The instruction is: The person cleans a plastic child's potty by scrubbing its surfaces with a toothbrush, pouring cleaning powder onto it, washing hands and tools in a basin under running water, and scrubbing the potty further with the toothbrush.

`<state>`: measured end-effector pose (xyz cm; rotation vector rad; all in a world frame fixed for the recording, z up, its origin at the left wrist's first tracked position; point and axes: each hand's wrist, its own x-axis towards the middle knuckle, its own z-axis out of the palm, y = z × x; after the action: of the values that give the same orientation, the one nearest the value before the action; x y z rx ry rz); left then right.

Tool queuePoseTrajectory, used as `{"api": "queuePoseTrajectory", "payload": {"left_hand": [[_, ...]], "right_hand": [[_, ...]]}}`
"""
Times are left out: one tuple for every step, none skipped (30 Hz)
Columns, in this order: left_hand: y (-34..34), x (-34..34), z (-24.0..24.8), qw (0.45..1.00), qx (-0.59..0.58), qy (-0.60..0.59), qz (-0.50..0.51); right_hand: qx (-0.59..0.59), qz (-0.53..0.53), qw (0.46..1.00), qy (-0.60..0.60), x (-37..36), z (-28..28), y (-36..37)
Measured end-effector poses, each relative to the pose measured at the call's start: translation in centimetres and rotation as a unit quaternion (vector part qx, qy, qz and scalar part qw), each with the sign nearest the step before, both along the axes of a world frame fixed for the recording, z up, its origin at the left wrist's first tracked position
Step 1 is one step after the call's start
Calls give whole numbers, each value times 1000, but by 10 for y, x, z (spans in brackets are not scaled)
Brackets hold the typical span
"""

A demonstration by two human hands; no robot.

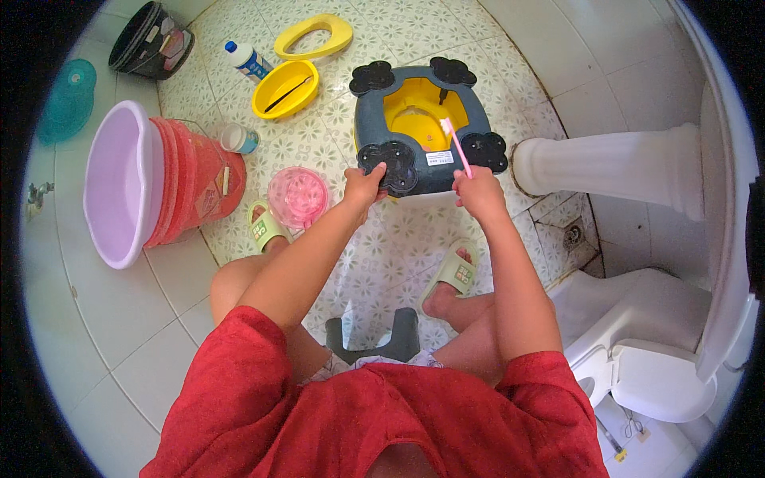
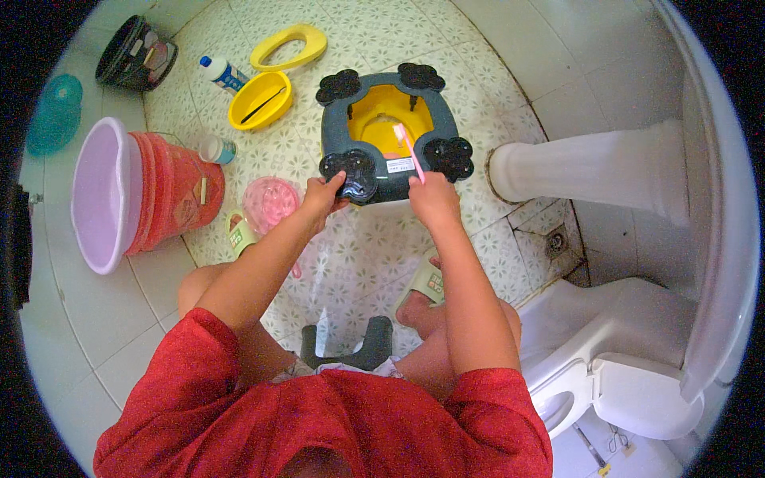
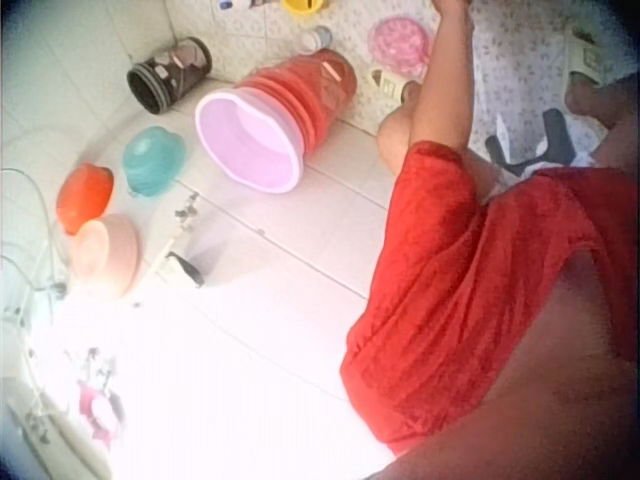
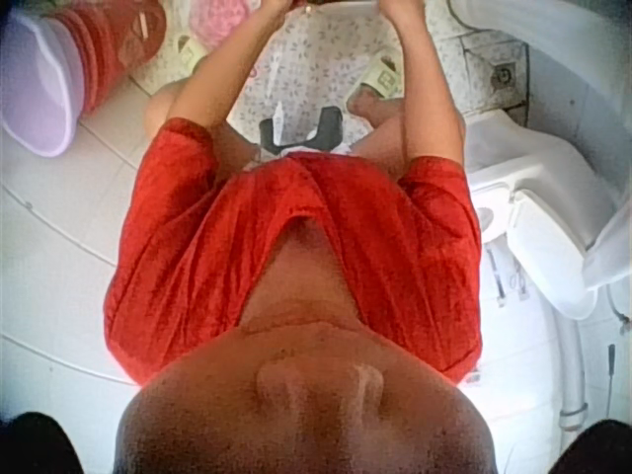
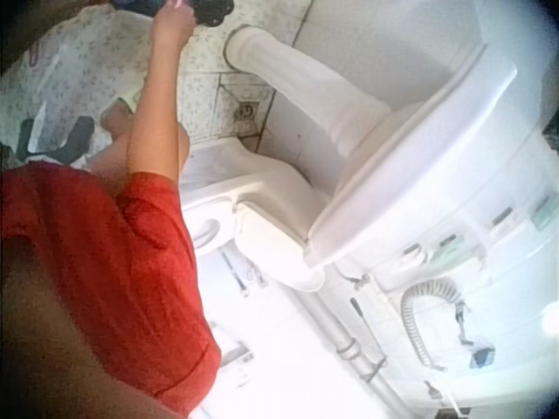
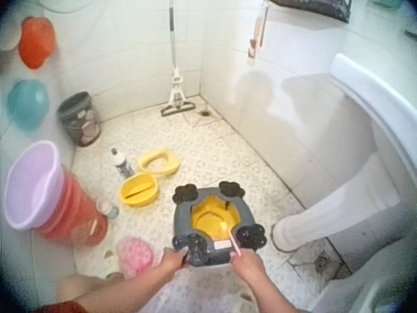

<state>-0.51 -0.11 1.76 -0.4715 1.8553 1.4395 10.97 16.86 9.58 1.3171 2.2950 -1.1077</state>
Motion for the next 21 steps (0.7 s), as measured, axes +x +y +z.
{"api": "queuePoseTrajectory", "payload": {"left_hand": [[-5,0,-5,1000,-1,2,0],[-12,0,-10,997,26,-42,-60],[-15,0,-11,987,52,-87,-122],[-17,4,-13,987,55,-95,-120],[-20,6,-15,987,54,-94,-119],[-20,7,-14,990,50,-88,-96],[-21,8,-13,993,46,-81,-72],[-22,8,-12,996,36,-69,-53],[-22,6,-9,996,35,-65,-50],[-17,7,-3,996,42,-56,-45],[-12,8,2,997,49,-48,-40],[-10,8,11,998,50,-34,-30],[-8,8,14,998,49,-33,-27],[-7,6,17,998,49,-25,-28],[-12,3,19,999,43,-16,-26],[-16,-1,24,999,40,-16,-21],[-18,-6,30,999,40,-6,-14],[-20,-11,38,999,40,2,-7],[-17,-17,52,999,42,-1,-2],[-13,-24,67,998,55,34,-15],[-13,-30,85,995,68,70,-26]], "right_hand": [[-1,0,1000,2,0,1,0],[14,17,1000,-8,0,1,0],[29,31,999,-20,0,4,-1],[29,32,999,-19,-2,6,-3],[68,48,996,16,-5,8,-8],[108,63,991,51,-9,9,-12],[108,64,991,52,-14,5,-16],[130,118,983,60,-22,-4,-20],[153,171,971,69,-30,-15,-20],[209,247,942,91,-35,-25,-16],[211,247,941,91,-40,-34,-8],[232,272,927,109,-46,-41,-3],[255,298,911,126,-54,-46,3],[195,350,916,3,-67,-49,16],[101,364,923,-72,-80,-48,21],[74,377,919,-88,-91,-43,22],[48,390,913,-105,-98,-38,20],[48,395,911,-106,-102,-35,19],[40,352,932,-81,-102,-33,20],[34,307,949,-57,-102,-30,21],[35,314,947,-60,-101,-28,25]]}}
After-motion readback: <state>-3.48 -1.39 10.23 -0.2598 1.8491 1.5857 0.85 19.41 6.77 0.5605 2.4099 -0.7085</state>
